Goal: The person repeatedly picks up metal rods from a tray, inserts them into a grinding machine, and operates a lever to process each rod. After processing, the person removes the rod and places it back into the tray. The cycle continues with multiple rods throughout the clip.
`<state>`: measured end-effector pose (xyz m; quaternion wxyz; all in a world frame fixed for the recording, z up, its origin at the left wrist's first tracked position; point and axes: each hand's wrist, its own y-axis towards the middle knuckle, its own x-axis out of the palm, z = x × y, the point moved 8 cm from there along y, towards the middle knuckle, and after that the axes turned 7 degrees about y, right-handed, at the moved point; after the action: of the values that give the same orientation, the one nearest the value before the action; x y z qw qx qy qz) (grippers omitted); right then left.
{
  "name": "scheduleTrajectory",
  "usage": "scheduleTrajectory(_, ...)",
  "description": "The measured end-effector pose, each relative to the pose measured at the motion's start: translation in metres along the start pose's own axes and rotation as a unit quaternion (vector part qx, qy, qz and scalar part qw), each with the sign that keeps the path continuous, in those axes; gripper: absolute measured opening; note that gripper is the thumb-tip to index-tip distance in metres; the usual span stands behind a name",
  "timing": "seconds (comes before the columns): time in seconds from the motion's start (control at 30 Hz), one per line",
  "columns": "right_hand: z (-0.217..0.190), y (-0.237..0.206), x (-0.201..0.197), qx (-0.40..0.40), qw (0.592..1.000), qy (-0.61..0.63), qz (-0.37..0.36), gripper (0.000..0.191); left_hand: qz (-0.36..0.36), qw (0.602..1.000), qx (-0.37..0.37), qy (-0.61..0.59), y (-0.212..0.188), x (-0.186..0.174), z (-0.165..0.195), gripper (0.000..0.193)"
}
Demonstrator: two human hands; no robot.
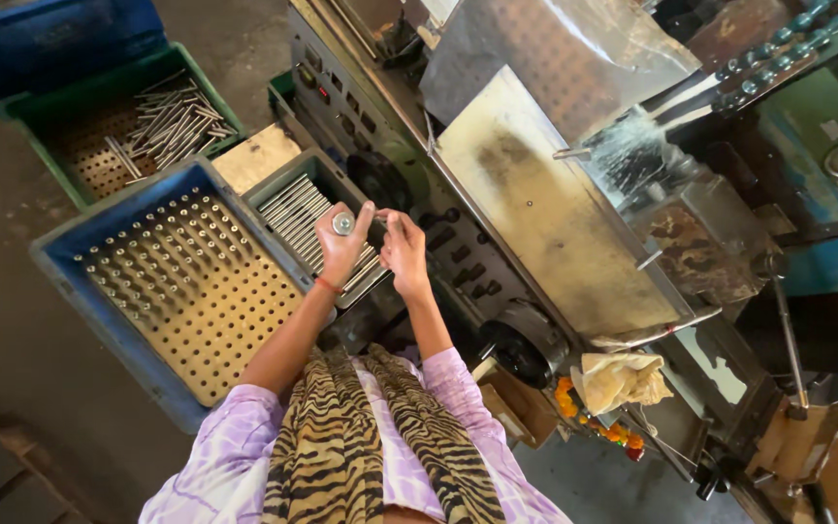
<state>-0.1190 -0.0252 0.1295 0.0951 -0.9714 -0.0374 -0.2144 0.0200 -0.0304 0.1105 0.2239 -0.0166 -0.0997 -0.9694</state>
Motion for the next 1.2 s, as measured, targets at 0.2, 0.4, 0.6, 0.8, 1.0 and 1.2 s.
scheduleTrajectory(0.2,-0.022,-0.012,0.018,-0.25,0.962,-0.102,0.026,0.022,0.019,0.989,-0.082,-0.122,0.007,0.004,-0.002,0.037)
scheduleTrajectory(0.4,-0.023,0.0,-0.006,-0.21,0.97,0.021,0.12,0.017,-0.17,0.976,-0.128,-0.04,-0.003,0.036,-0.011,0.025)
scheduleTrajectory(0.6,-0.07,-0.023,-0.069,-0.359,0.91,0.125,0.166,0.015,-0.236,0.885,0.222,0.334,-0.049,0.024,-0.011,0.011)
scheduleTrajectory(0.8,-0.058,-0.098,-0.131,-0.405,0.889,0.048,0.209,0.015,-0.407,0.757,0.112,0.499,-0.06,0.007,-0.067,0.009)
scheduleTrajectory(1.0,-0.012,-0.125,-0.156,-0.305,0.899,-0.113,0.295,0.018,-0.437,0.764,0.119,0.46,-0.055,0.018,-0.064,0.019)
scheduleTrajectory(1.2,0.01,-0.151,-0.187,-0.246,0.889,-0.189,0.338,0.018,-0.126,0.893,-0.127,0.413,-0.009,-0.132,-0.064,0.031)
